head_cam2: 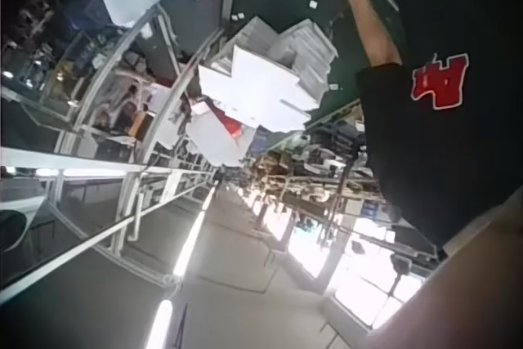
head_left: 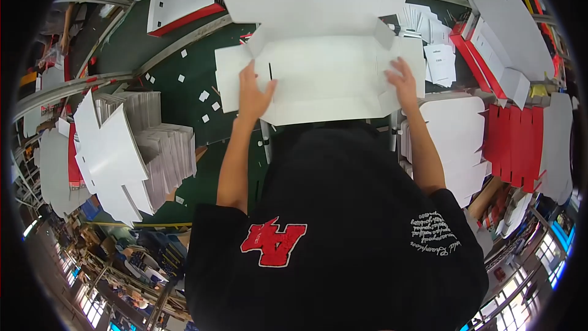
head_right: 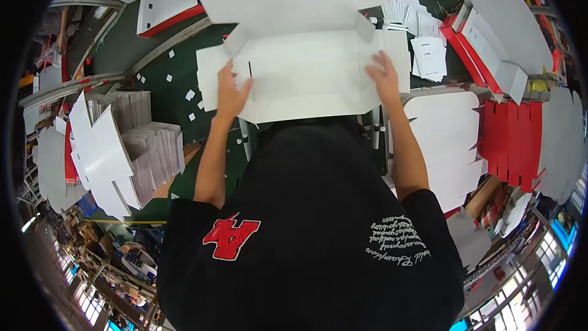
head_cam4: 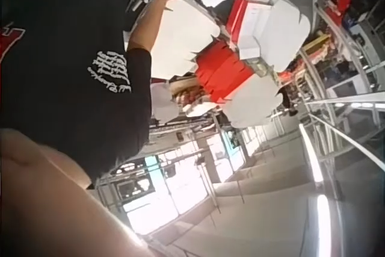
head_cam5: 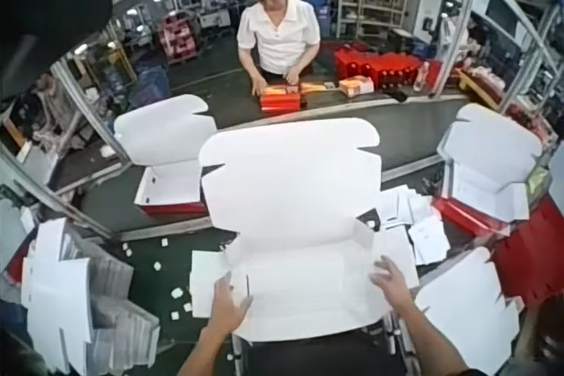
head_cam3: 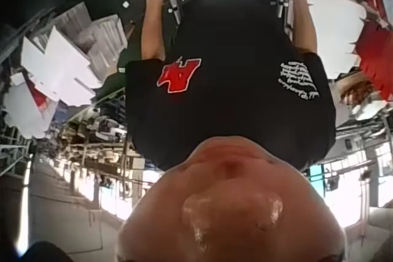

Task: Folding cardboard box templates into their final box shapes using a manual folding jig.

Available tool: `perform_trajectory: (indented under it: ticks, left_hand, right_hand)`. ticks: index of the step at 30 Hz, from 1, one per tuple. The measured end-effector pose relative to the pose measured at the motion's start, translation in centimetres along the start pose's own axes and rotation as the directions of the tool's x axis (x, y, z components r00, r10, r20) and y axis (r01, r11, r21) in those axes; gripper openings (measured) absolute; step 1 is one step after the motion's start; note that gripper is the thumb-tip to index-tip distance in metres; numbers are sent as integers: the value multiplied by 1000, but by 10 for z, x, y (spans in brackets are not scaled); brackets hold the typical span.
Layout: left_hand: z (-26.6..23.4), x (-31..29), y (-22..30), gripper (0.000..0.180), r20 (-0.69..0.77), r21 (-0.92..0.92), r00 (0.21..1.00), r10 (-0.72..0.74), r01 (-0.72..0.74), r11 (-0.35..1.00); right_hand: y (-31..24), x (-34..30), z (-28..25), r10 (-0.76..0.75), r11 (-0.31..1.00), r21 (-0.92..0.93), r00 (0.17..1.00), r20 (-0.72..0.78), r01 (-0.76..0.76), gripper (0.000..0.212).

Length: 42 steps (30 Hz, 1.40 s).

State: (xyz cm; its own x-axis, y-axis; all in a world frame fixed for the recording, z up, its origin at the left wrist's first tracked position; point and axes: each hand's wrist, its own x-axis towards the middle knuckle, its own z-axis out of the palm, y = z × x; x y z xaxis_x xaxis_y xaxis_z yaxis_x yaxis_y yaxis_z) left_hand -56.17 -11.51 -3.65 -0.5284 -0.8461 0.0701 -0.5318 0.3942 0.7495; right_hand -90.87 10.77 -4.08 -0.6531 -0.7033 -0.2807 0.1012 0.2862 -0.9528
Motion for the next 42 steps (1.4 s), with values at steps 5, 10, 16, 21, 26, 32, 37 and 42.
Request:
perform_trajectory:
  ticks: [5, 10, 16, 21, 26, 32, 37, 42]
  left_hand:
    - [-8, 21, 47, 85, 338, 430, 920, 197, -337, 838]
    - [46, 13, 50, 107, 641, 576, 745, -185, -308, 757]
    - [71, 18, 39, 107, 628, 617, 735, -256, -270, 739]
    - [90, 20, 17, 104, 695, 570, 639, -329, -211, 794]
    - [93, 26, 41, 107, 677, 617, 597, -431, -141, 775]
    - [1, 8, 57, 107, 253, 560, 952, 173, -289, 777]
    - [-46, -7, 46, 117, 341, 479, 934, -107, -75, 875]
    - [-28, -8, 55, 112, 429, 435, 903, 3, -210, 876]
  right_hand:
    - [-28, -6, 22, 45, 824, -565, 990, 135, 40, 73]
    - [-42, 7, 65, 42, 115, -945, 949, 314, 307, 92]
    - [-26, 9, 127, 155, 184, -893, 886, 438, 410, 92]
    - [-18, 15, 143, 271, 222, -915, 880, 391, 338, 100]
    - [-14, 22, 153, 320, 203, -931, 878, 355, 302, 105]
    - [-20, 28, 161, 413, 143, -964, 872, 263, 223, 115]
    - [-21, 34, 178, 415, 97, -946, 851, 321, 309, 119]
    - [-6, 39, 177, 398, 132, -943, 855, 332, 305, 119]
